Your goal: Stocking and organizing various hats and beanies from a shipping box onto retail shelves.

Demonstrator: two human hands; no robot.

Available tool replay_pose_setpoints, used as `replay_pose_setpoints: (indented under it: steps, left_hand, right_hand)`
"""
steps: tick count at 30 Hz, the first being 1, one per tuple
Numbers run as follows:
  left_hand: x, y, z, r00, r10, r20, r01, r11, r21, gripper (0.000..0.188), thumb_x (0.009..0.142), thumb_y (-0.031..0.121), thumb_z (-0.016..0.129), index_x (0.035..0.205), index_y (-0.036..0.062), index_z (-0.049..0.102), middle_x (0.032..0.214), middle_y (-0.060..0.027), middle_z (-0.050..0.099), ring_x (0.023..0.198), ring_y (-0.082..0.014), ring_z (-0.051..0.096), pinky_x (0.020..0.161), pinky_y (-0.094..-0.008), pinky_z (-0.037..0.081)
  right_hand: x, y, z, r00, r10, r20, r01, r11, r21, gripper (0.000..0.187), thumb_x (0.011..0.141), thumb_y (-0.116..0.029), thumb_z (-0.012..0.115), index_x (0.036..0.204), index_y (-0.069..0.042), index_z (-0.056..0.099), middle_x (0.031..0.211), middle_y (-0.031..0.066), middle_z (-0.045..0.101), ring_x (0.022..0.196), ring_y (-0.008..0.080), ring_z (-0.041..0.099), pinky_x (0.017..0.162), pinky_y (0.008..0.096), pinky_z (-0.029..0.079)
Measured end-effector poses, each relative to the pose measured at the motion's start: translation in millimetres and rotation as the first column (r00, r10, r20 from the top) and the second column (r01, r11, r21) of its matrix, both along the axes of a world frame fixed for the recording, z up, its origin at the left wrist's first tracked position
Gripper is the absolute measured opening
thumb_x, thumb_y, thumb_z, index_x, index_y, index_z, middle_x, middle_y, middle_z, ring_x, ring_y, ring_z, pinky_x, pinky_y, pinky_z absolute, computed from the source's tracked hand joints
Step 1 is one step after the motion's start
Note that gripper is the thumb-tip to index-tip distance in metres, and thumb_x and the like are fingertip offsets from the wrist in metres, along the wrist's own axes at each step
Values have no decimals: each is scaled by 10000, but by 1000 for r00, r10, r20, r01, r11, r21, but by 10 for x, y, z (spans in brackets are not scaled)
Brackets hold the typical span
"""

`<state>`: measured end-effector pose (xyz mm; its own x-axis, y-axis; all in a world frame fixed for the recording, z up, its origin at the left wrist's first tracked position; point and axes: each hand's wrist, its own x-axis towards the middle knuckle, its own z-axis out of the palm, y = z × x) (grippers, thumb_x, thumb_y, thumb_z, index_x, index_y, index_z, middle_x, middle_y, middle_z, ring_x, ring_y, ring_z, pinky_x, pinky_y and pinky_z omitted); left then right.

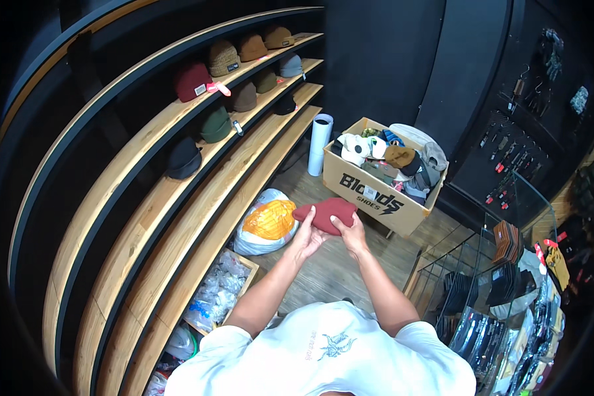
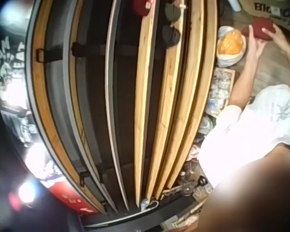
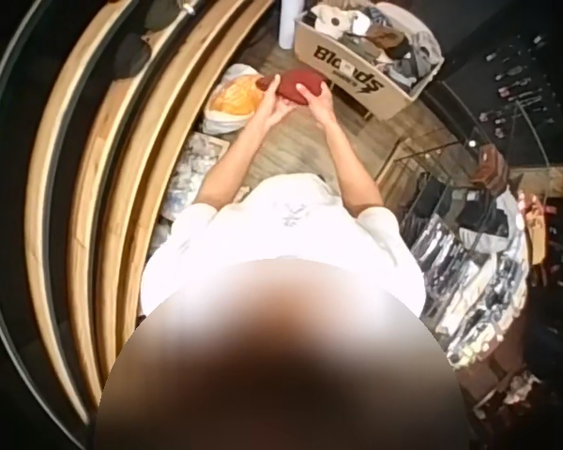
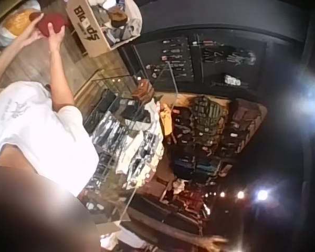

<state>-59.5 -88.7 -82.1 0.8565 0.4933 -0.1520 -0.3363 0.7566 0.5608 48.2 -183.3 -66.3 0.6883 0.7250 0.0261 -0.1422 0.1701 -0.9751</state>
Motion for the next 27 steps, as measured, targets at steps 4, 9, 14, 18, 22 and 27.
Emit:
replay_pose_setpoints:
  steps: [4,9,14,18,22,27]
  left_hand:
    - [-16,134,-129,986,163,-27,-165,975,-151,508,972,402,582,1366,98,480,1328,-86,590,1194,-222,591,1021,-410,489]
    - [-96,66,-21,997,77,14,-75,993,-91,535,990,425,534,1412,113,430,1394,-88,540,1255,-235,546,1043,-441,462]
    - [-95,-81,190,999,44,25,-43,998,-47,646,982,548,462,1458,119,379,1462,-104,470,1357,-256,439,1129,-464,357]
    - [-219,-82,271,1000,0,9,0,1000,-9,679,1000,550,403,1497,96,316,1513,-129,394,1399,-288,380,1126,-513,342]
    - [-285,92,92,998,24,56,-23,1000,-16,646,1004,537,408,1465,87,358,1438,-140,490,1314,-301,490,1095,-515,385]
    - [-122,-28,82,998,53,-13,-54,999,-9,628,1004,535,412,1447,92,381,1408,-144,519,1288,-296,516,1086,-494,407]
  right_hand:
    - [142,-193,-1,973,230,-20,-230,972,-43,532,858,-152,762,1317,-11,533,1241,92,639,1105,169,614,992,332,478]
    - [185,-234,506,624,-137,770,434,880,-195,638,942,-377,615,1391,44,446,1383,266,502,1290,361,501,1074,407,402]
    - [-364,-167,1194,344,-197,918,109,980,169,502,1034,-314,369,1422,-3,444,1495,218,399,1434,365,307,1179,457,226]
    - [-175,-175,187,295,308,905,100,932,-350,591,1020,-401,359,1482,-31,360,1575,143,290,1485,344,178,1204,502,125]
    - [485,-439,-227,637,391,664,178,763,-621,641,1051,-466,174,1512,-39,298,1592,196,209,1479,387,160,1206,473,153]
    - [-12,-282,1137,440,-46,897,100,995,2,572,1054,-376,270,1471,4,364,1503,254,363,1445,379,273,1195,464,187]
